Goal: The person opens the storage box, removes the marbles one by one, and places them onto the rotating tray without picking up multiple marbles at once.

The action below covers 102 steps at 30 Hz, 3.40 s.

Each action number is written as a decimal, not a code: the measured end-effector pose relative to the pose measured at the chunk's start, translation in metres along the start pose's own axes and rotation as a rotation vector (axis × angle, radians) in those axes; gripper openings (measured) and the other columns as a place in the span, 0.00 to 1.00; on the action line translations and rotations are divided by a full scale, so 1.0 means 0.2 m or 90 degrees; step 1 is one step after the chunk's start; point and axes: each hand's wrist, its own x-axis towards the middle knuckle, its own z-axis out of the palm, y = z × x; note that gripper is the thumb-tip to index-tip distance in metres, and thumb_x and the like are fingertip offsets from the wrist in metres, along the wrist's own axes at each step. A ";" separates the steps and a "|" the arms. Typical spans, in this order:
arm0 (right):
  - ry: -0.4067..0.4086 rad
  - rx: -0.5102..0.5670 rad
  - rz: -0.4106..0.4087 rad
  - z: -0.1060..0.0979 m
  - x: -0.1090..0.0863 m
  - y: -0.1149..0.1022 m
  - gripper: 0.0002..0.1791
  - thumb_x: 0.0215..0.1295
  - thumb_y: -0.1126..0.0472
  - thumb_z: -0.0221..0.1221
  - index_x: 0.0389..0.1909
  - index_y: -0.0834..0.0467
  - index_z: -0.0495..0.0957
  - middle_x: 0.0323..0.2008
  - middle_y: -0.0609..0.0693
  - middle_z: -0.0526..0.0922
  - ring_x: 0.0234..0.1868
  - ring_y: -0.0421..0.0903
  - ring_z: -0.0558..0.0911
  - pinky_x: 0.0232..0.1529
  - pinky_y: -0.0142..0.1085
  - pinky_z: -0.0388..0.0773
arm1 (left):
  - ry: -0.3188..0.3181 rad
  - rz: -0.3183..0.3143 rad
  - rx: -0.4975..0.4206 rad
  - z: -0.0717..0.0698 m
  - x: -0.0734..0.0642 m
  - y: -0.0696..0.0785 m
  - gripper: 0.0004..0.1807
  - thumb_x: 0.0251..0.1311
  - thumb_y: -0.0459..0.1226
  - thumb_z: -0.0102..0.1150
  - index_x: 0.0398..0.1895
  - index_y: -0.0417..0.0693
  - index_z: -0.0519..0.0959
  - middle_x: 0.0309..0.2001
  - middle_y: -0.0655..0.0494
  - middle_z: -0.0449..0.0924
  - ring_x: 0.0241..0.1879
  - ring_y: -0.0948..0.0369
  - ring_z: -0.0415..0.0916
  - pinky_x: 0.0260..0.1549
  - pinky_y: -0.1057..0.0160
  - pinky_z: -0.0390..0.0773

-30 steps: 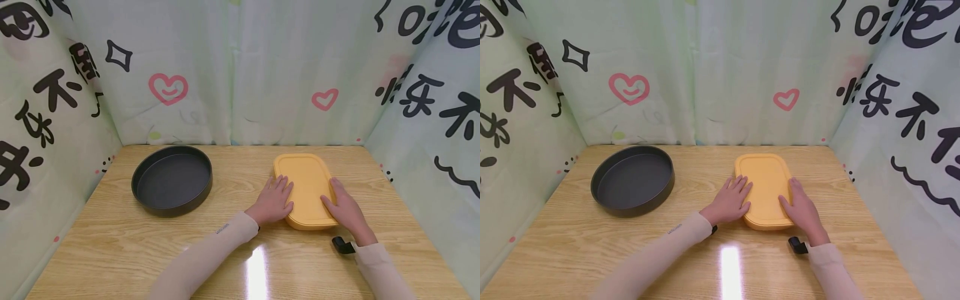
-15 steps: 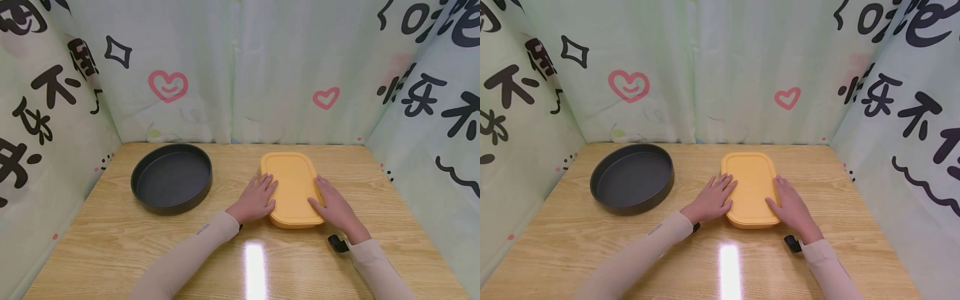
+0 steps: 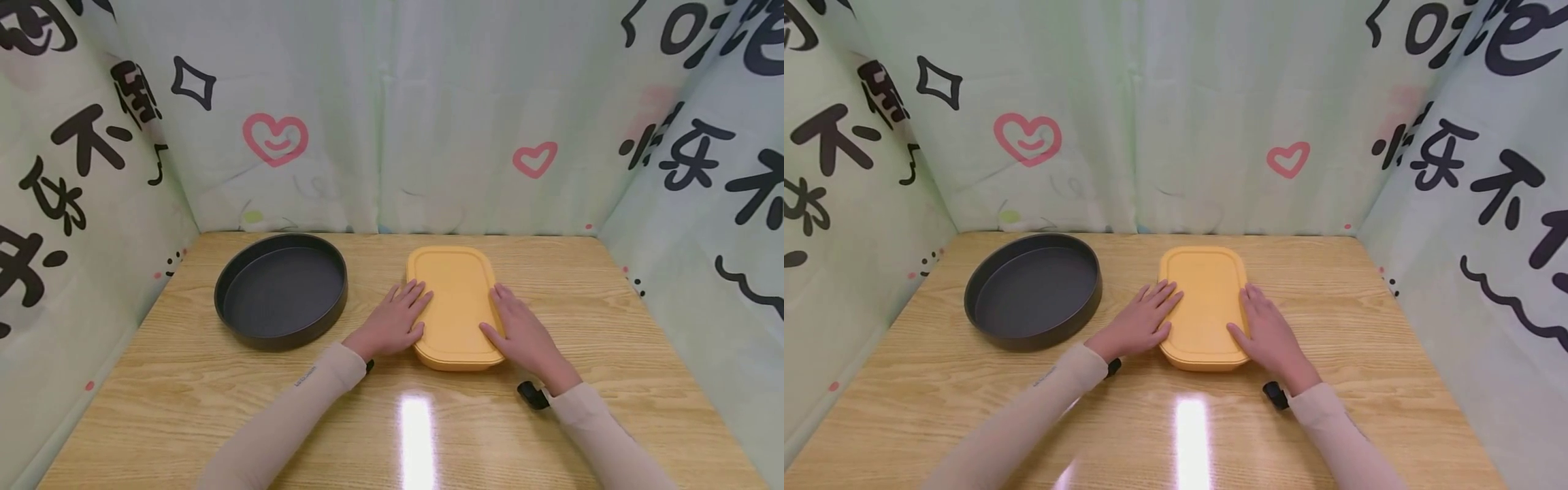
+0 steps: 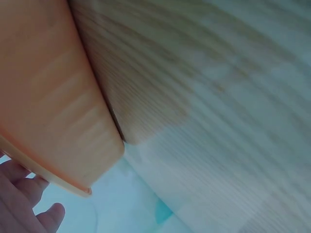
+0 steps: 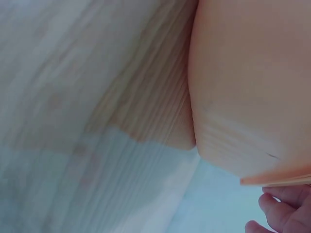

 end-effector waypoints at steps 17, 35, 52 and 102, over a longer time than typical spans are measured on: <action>0.018 -0.022 -0.030 0.08 0.11 -0.14 0.39 0.67 0.49 0.49 0.68 0.72 0.51 0.71 0.67 0.51 0.73 0.60 0.52 0.69 0.53 0.52 | 0.031 -0.030 -0.050 0.00 -0.12 -0.14 0.31 0.69 0.45 0.32 0.74 0.50 0.49 0.75 0.51 0.43 0.75 0.55 0.37 0.71 0.50 0.39; 0.009 -0.047 -0.041 0.08 0.15 -0.23 0.38 0.68 0.49 0.48 0.68 0.72 0.52 0.71 0.67 0.52 0.72 0.61 0.54 0.69 0.53 0.53 | 0.051 -0.062 -0.081 -0.02 -0.22 -0.18 0.35 0.70 0.51 0.33 0.74 0.45 0.45 0.75 0.47 0.40 0.75 0.52 0.38 0.69 0.44 0.45; 0.116 -0.192 -0.364 0.04 0.09 -0.43 0.32 0.66 0.49 0.52 0.63 0.67 0.66 0.64 0.61 0.69 0.66 0.56 0.69 0.62 0.49 0.66 | 0.037 -0.112 -0.039 0.03 -0.40 -0.11 0.55 0.57 0.66 0.45 0.73 0.35 0.43 0.74 0.41 0.42 0.75 0.49 0.39 0.70 0.45 0.44; 0.290 -0.168 -0.580 0.09 0.14 -0.49 0.20 0.72 0.52 0.44 0.37 0.60 0.81 0.30 0.48 0.78 0.27 0.41 0.74 0.29 0.31 0.75 | -0.031 -0.138 -0.024 0.06 -0.32 -0.12 0.59 0.54 0.68 0.46 0.72 0.33 0.41 0.74 0.40 0.37 0.75 0.48 0.39 0.70 0.47 0.46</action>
